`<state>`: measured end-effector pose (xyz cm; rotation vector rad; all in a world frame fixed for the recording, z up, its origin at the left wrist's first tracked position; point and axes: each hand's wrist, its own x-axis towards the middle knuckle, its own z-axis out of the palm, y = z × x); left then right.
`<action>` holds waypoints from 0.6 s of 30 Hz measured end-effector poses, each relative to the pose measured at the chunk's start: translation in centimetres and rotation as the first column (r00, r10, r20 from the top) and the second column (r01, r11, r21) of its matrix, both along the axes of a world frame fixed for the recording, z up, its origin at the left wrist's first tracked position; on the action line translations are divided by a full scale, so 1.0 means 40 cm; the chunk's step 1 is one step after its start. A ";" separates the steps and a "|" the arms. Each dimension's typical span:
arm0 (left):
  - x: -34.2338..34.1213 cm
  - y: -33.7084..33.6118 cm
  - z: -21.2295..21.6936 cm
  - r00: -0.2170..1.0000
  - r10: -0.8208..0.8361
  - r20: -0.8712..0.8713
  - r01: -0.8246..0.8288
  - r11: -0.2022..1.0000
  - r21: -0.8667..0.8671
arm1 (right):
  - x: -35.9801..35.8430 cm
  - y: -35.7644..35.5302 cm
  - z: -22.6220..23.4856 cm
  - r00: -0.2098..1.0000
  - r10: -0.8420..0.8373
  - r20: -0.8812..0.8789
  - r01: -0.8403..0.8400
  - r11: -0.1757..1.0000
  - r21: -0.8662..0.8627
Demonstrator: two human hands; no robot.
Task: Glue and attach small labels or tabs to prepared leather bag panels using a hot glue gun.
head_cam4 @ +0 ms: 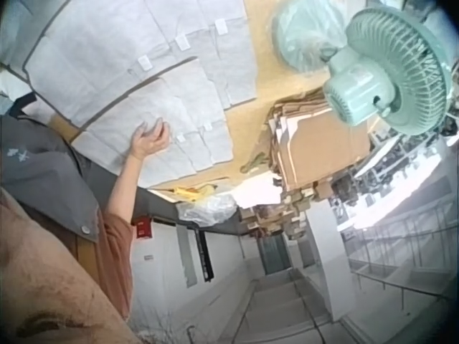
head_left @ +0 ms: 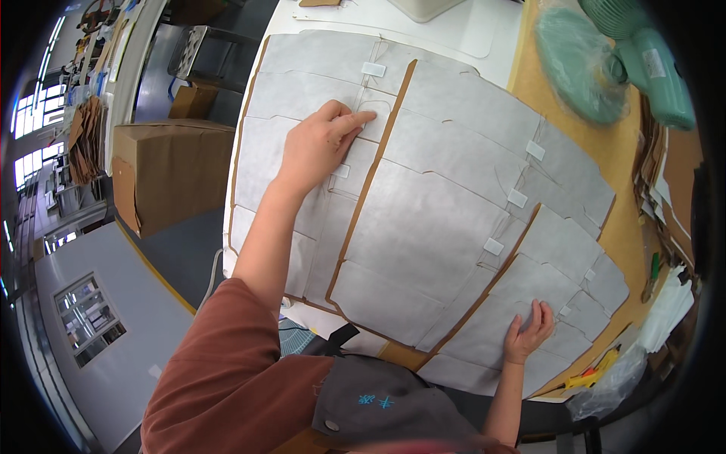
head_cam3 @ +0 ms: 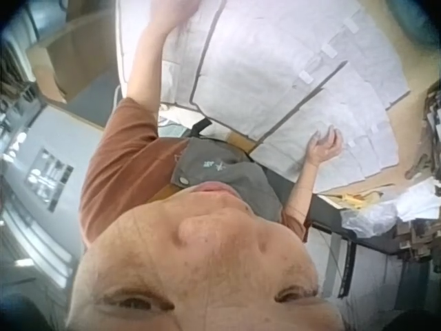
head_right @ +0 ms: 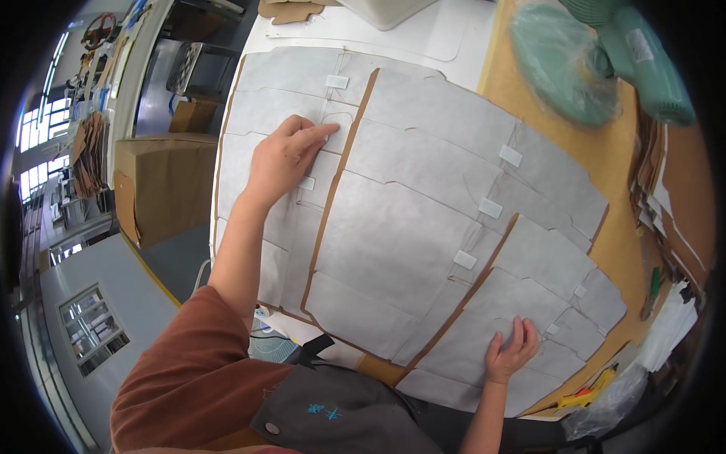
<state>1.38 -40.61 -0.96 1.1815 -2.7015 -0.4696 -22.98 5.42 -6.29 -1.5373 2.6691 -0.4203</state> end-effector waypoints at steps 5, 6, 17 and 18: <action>0.020 -0.019 -0.023 0.995 0.028 -0.098 -0.020 0.997 0.074 | 0.003 -0.006 0.003 1.000 -0.009 0.010 0.009 1.000 -0.009; 0.021 -0.021 -0.026 0.990 0.046 -0.134 -0.034 0.995 0.090 | 0.003 -0.006 0.005 1.000 -0.014 0.013 0.014 1.000 -0.008; 0.038 -0.033 -0.067 0.973 -0.124 -0.194 0.091 0.981 -0.173 | -0.001 0.004 -0.003 1.000 -0.011 0.029 0.011 1.000 -0.015; 0.035 -0.034 -0.069 0.972 -0.135 -0.195 0.096 0.976 -0.195 | -0.003 0.006 -0.004 1.000 -0.015 0.024 0.016 1.000 -0.017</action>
